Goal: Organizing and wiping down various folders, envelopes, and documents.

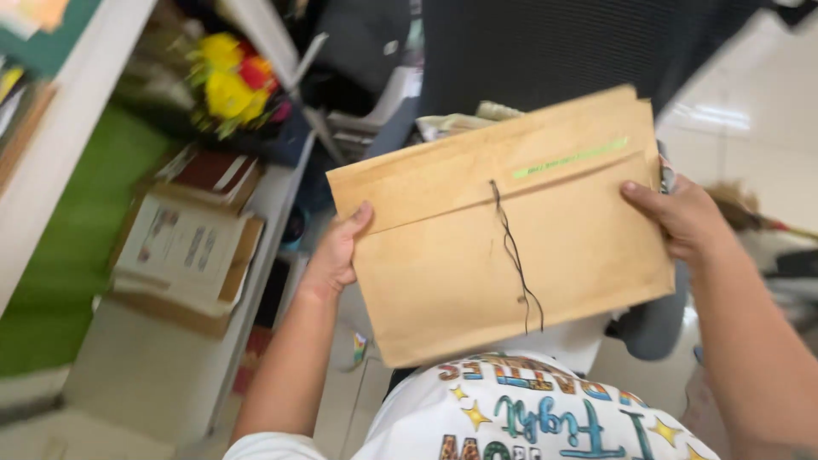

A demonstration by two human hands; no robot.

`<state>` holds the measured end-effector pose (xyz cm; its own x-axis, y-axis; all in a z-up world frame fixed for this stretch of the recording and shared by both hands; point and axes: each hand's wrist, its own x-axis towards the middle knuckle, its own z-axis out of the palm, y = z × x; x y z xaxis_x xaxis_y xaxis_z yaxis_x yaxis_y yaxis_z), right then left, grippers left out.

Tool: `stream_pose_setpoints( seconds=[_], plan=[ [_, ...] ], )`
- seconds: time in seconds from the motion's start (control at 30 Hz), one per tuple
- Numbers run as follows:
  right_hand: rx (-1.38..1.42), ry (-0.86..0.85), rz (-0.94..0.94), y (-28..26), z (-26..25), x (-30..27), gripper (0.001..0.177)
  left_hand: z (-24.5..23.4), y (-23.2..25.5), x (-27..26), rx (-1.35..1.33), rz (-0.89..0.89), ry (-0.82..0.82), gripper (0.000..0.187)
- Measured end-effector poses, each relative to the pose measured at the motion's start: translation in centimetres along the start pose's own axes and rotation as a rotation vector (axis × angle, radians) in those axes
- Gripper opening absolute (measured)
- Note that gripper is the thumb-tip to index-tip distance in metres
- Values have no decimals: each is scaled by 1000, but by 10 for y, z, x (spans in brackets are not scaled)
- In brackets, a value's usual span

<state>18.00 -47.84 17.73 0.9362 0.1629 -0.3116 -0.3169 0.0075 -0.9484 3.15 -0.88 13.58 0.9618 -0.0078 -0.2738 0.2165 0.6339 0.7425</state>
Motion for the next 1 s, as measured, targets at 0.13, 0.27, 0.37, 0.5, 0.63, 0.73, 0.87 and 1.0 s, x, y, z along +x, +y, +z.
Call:
stream_pose_setpoints(
  seconds=[0.13, 0.27, 0.37, 0.5, 0.63, 0.73, 0.87, 1.0],
  plan=[
    [526, -471, 174, 7, 1, 24, 56, -72, 0, -49, -214, 164, -10, 56],
    [729, -772, 82, 13, 82, 19, 60, -122, -39, -115, -377, 266, 192, 58],
    [720, -330, 333, 11, 165, 17, 72, -128, -89, -152, -502, 342, 414, 63],
    [554, -582, 338, 28, 248, 42, 65, -137, -150, -182, -668, 217, 454, 60],
    [592, -788, 425, 47, 330, 56, 64, -124, -147, -209, -757, 278, 523, 56],
    [555, -825, 442, 60, 391, 55, 61, -145, -157, -227, -806, 400, 582, 55],
    [273, -795, 445, 88, 431, 50, 52, -137, -121, -234, -765, 613, 736, 55],
    [296, -803, 706, 119, 414, 52, 63, -144, -80, -232, -574, 846, 938, 56]
  ],
)
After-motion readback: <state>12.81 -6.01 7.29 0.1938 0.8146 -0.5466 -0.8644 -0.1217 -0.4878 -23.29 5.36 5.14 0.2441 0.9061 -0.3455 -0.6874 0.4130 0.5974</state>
